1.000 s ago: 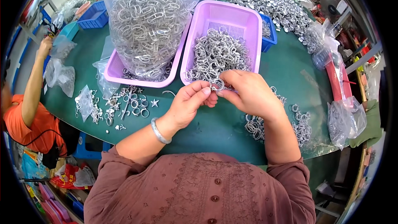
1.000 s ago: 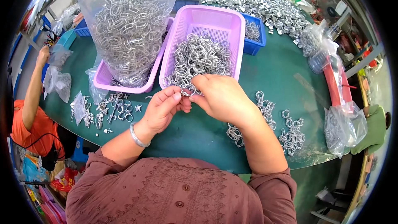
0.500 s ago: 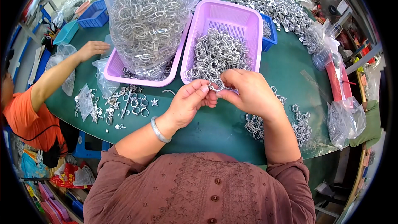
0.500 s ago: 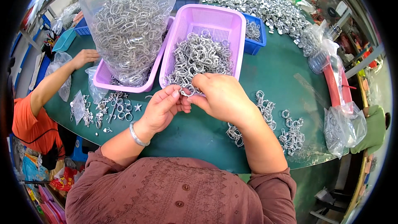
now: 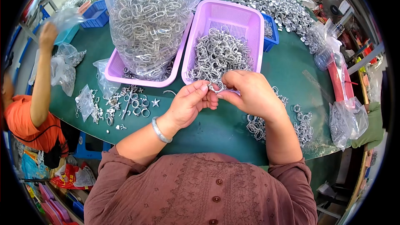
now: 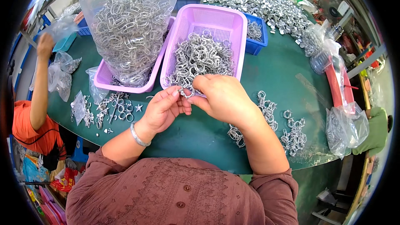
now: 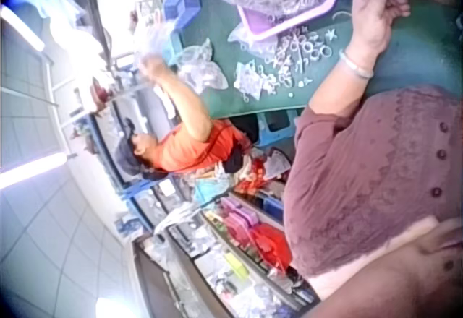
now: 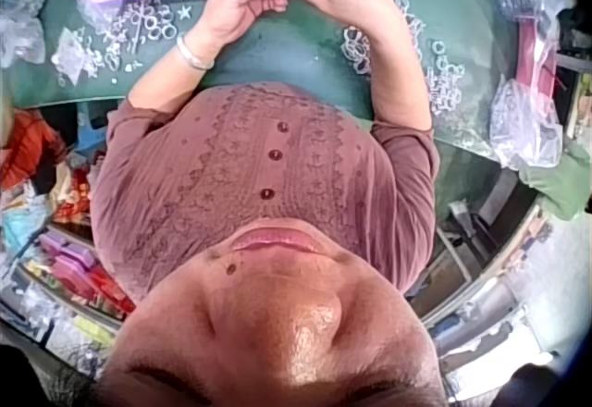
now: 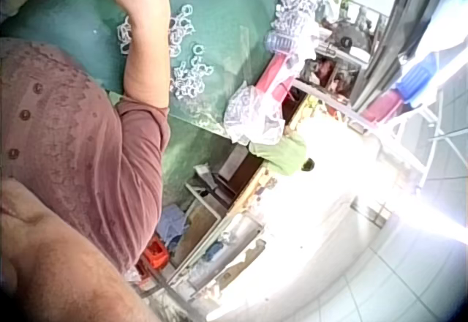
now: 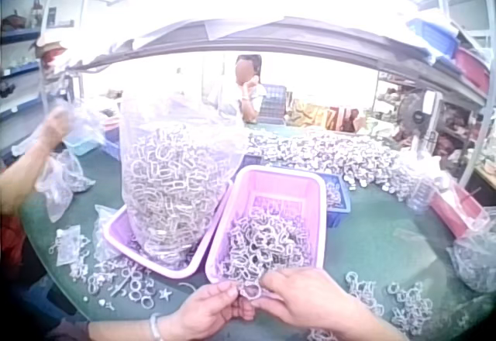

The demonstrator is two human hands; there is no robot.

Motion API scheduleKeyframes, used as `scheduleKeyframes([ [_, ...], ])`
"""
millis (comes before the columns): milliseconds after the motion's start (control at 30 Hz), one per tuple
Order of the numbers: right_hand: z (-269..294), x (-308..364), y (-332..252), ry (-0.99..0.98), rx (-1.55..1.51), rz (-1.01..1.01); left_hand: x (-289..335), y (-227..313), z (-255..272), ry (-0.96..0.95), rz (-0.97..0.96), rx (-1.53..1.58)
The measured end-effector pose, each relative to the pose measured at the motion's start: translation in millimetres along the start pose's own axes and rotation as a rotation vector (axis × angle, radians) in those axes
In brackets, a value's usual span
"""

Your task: The person assembles metal clasps by connecting small metal pieces together by hand and places the assembled fittings into piles on the table.

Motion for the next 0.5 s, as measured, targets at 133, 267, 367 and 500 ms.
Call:
scheduleKeyframes([
  [133, -0.9, 0.2, 0.9, 0.001, 0.002, -0.005, 0.2, -0.3, 1.0, 0.004, 0.000, -0.001],
  [267, -2.3, 0.4, 2.3, -0.001, 0.001, -0.009, -0.2, -0.2, 0.7, 0.012, 0.001, -0.004],
  [367, -3.0, -0.1, 2.4, -0.002, 0.006, -0.007, 0.2, -0.1, 1.0, 0.017, 0.004, -0.007],
  [500, -3.3, 0.2, 3.0, -0.007, 0.006, -0.018, 0.2, 1.2, -0.5, 0.020, 0.005, -0.022],
])
Point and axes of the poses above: each hand's wrist, its own x-axis away from the middle knuckle, its own z-axis out of the back of the hand, y = z × x, the point moved 5 cm from there along -x, towards the middle knuckle, and after that the axes turned 5 degrees about -y, right-handed, at the moved point
